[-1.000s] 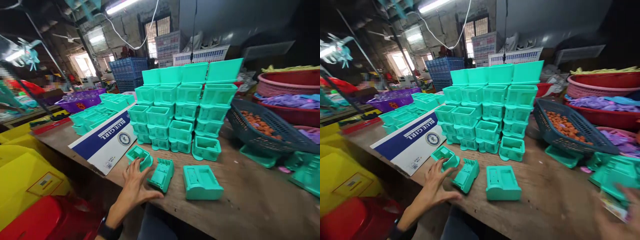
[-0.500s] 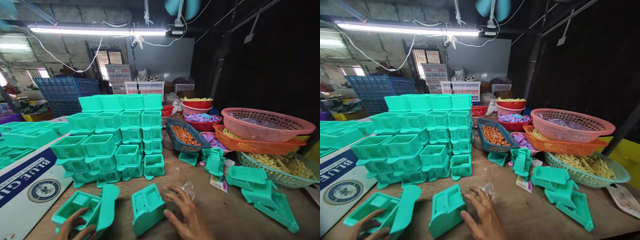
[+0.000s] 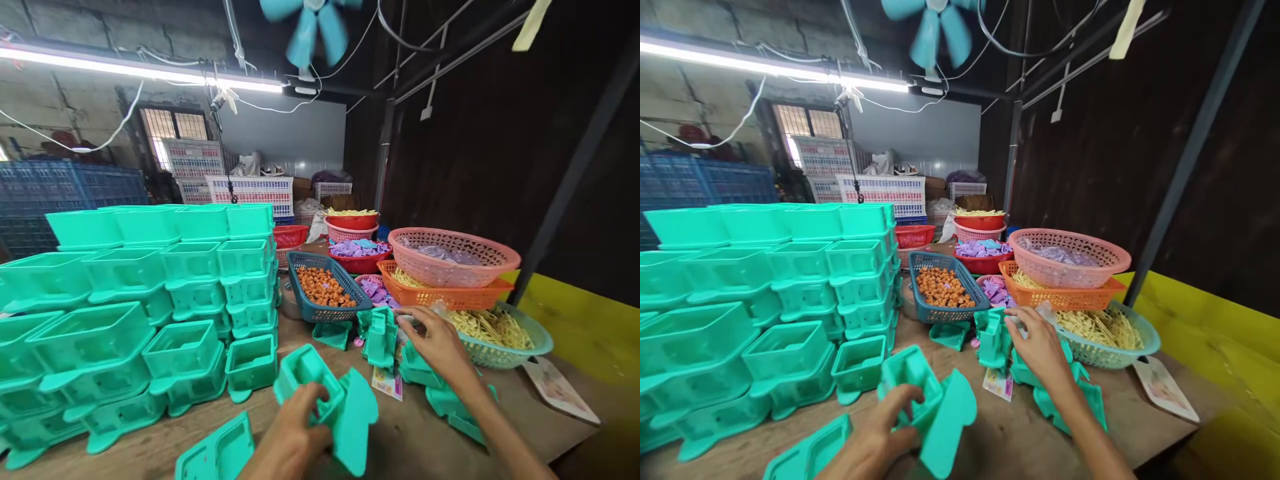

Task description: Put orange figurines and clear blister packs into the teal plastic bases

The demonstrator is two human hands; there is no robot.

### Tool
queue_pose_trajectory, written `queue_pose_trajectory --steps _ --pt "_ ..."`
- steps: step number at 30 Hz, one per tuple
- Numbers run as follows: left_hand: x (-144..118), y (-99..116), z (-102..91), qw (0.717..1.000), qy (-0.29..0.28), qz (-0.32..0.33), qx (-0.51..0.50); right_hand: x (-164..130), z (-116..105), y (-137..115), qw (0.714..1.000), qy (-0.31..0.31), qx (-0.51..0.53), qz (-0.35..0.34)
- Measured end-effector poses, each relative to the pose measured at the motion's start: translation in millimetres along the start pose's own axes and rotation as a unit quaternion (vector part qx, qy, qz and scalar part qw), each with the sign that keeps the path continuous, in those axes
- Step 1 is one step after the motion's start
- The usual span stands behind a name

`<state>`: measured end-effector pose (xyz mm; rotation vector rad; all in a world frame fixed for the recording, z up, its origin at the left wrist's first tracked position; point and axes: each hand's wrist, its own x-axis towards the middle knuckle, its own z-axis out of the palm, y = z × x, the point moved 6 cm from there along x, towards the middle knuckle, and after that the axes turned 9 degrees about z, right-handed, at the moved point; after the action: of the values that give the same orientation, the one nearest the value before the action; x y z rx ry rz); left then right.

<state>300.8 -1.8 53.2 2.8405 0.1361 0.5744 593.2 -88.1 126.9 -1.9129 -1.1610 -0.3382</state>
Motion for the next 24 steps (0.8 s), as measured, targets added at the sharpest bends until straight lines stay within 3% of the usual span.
queue_pose_trajectory --steps 2,4,7,12,15,18,21,24 --pt "40 2 14.8 0.992 -0.121 -0.002 -0.025 17 0 7 1.0 -0.007 -0.012 -0.006" --pt "68 -3 18.5 0.984 -0.175 -0.019 -0.015 33 7 11 1.0 -0.019 -0.02 -0.015" --pt "93 -14 21.5 0.982 -0.183 -0.029 0.034 49 24 11 0.999 -0.034 -0.03 -0.029" --pt "105 -27 27.6 0.982 -0.167 -0.035 0.076 51 34 6 0.996 -0.04 -0.058 -0.057" --pt "120 -27 1.2 0.993 -0.089 0.002 0.075 56 10 12 0.995 -0.006 -0.082 -0.053" --pt "151 -37 -35.4 0.993 -0.038 0.005 0.11 78 -34 28 0.992 0.062 -0.112 -0.021" --pt "190 -70 -52.9 0.986 -0.074 -0.066 0.133 121 -75 54 0.985 0.086 -0.149 0.026" --pt "221 -106 -46.2 0.975 -0.146 -0.115 0.123 169 -89 85 0.979 0.026 -0.183 0.088"
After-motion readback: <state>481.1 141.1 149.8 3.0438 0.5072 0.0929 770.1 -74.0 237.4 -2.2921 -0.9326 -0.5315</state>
